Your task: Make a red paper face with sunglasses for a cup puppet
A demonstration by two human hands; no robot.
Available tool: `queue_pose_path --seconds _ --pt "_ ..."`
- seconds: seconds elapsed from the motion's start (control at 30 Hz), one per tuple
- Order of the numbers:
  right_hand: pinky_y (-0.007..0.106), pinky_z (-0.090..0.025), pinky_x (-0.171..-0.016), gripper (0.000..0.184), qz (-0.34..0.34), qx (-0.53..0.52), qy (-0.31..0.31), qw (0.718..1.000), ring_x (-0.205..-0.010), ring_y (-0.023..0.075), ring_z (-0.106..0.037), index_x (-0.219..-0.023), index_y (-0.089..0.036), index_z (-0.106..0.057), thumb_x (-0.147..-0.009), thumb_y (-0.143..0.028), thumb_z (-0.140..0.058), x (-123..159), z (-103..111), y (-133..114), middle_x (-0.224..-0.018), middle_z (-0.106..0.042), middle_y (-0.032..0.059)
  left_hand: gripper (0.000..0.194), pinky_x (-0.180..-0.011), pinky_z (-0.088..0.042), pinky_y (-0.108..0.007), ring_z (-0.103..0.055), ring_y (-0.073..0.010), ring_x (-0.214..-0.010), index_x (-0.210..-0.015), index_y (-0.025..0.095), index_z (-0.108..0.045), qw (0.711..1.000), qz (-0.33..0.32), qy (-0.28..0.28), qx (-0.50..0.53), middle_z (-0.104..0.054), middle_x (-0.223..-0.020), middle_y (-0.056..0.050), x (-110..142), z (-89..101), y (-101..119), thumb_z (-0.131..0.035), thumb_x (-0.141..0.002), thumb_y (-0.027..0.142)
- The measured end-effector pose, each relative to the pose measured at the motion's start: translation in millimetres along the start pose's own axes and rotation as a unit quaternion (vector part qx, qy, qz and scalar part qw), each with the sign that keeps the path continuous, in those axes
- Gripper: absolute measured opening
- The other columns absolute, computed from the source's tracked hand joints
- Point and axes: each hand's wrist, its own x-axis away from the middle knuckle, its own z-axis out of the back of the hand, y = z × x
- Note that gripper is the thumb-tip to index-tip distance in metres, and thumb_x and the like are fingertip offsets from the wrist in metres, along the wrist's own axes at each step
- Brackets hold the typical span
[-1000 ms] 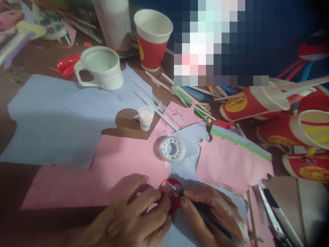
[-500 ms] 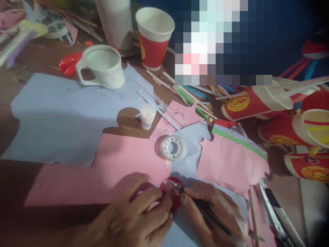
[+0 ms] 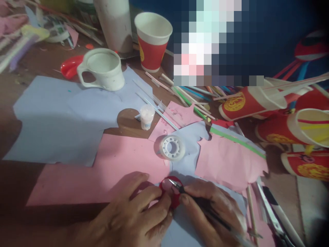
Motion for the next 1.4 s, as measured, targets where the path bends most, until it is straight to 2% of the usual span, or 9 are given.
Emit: queue_pose_path --seconds 0.2,0.3,0.4,0.57,0.7,0.83,1.0,1.3,1.4 --pt "0.020 -0.049 -0.043 0.007 -0.111 -0.040 0.049 0.992 -0.048 0.0126 -0.061 -0.085 -0.022 -0.059 -0.080 -0.025 -0.062 6 4 10 -0.060 -0.065 -0.0019 0.022 -0.091 -0.033 -0.042 -0.052 -0.0176 -0.088 -0.101 0.023 -0.063 0.998 -0.013 -0.033 -0.052 -0.060 -0.114 -0.001 2 -0.2 0 -0.056 -0.085 0.038" --pt "0.021 -0.052 -0.051 0.011 -0.119 -0.064 0.077 0.988 -0.058 0.0130 -0.063 -0.092 -0.021 -0.057 -0.082 -0.026 -0.060 7 5 13 -0.071 -0.066 0.0007 0.026 -0.090 -0.033 -0.043 -0.051 -0.0192 -0.091 -0.104 0.022 -0.061 0.997 -0.029 -0.041 -0.065 -0.058 -0.118 -0.003 4 0.0 0 -0.054 -0.086 0.040" --pt "0.022 -0.054 -0.055 0.013 -0.108 -0.058 0.096 0.988 -0.063 0.0133 -0.065 -0.094 -0.022 -0.056 -0.082 -0.027 -0.060 6 7 5 -0.076 -0.068 0.0014 0.026 -0.091 -0.032 -0.043 -0.050 -0.0203 -0.095 -0.105 0.020 -0.060 0.996 -0.051 -0.059 -0.047 -0.058 -0.115 -0.005 6 2.4 -2 -0.052 -0.088 0.037" --pt "0.021 -0.054 -0.054 0.012 -0.109 -0.054 0.054 0.991 -0.065 0.0154 -0.069 -0.091 -0.021 -0.055 -0.083 -0.028 -0.058 5 13 -17 -0.074 -0.072 0.0022 0.020 -0.093 -0.030 -0.045 -0.050 -0.0220 -0.100 -0.103 0.020 -0.060 0.998 -0.042 -0.041 -0.019 -0.059 -0.113 -0.005 7 3.2 -3 -0.051 -0.089 0.032" --pt "0.021 -0.051 -0.049 0.010 -0.124 -0.032 0.004 0.992 -0.062 0.0161 -0.068 -0.085 -0.019 -0.053 -0.084 -0.029 -0.056 10 16 -18 -0.067 -0.071 0.0024 0.021 -0.093 -0.030 -0.044 -0.050 -0.0217 -0.101 -0.104 0.021 -0.060 0.999 -0.042 -0.032 -0.010 -0.056 -0.119 -0.005 8 1.3 -2 -0.052 -0.088 0.032" --pt "0.022 -0.049 -0.045 0.014 -0.151 -0.005 0.025 0.988 -0.055 0.0165 -0.066 -0.076 -0.020 -0.052 -0.085 -0.031 -0.054 14 14 -9 -0.055 -0.065 -0.0001 0.022 -0.094 -0.030 -0.045 -0.049 -0.0220 -0.101 -0.106 0.019 -0.060 0.998 -0.055 -0.026 -0.018 -0.054 -0.124 -0.005 9 0.9 -3 -0.052 -0.088 0.030" --pt "0.020 -0.044 -0.040 0.016 -0.104 0.033 0.039 0.993 -0.045 0.0137 -0.061 -0.072 -0.020 -0.052 -0.083 -0.031 -0.055 13 8 -1 -0.053 -0.065 -0.0009 0.024 -0.093 -0.030 -0.044 -0.048 -0.0221 -0.099 -0.107 0.020 -0.059 0.996 -0.076 -0.035 -0.038 -0.057 -0.120 -0.005 7 3.9 -4 -0.050 -0.089 0.033" --pt "0.016 -0.039 -0.037 0.011 -0.024 0.088 0.033 0.995 -0.034 0.0077 -0.050 -0.072 -0.020 -0.052 -0.082 -0.025 -0.056 12 6 -1 -0.045 -0.056 -0.0068 0.023 -0.092 -0.024 -0.046 -0.048 -0.0217 -0.096 -0.104 0.020 -0.060 0.996 -0.055 -0.051 -0.042 -0.060 -0.116 -0.002 6 1.3 -2 -0.049 -0.090 0.034" --pt "0.016 -0.040 -0.037 0.011 -0.015 0.081 0.044 0.996 -0.034 0.0081 -0.052 -0.072 -0.020 -0.052 -0.082 -0.025 -0.055 12 5 0 -0.046 -0.059 -0.0061 0.025 -0.092 -0.023 -0.046 -0.048 -0.0213 -0.095 -0.107 0.021 -0.060 0.996 -0.057 -0.062 -0.040 -0.060 -0.117 -0.001 6 2.3 -2 -0.050 -0.089 0.035"
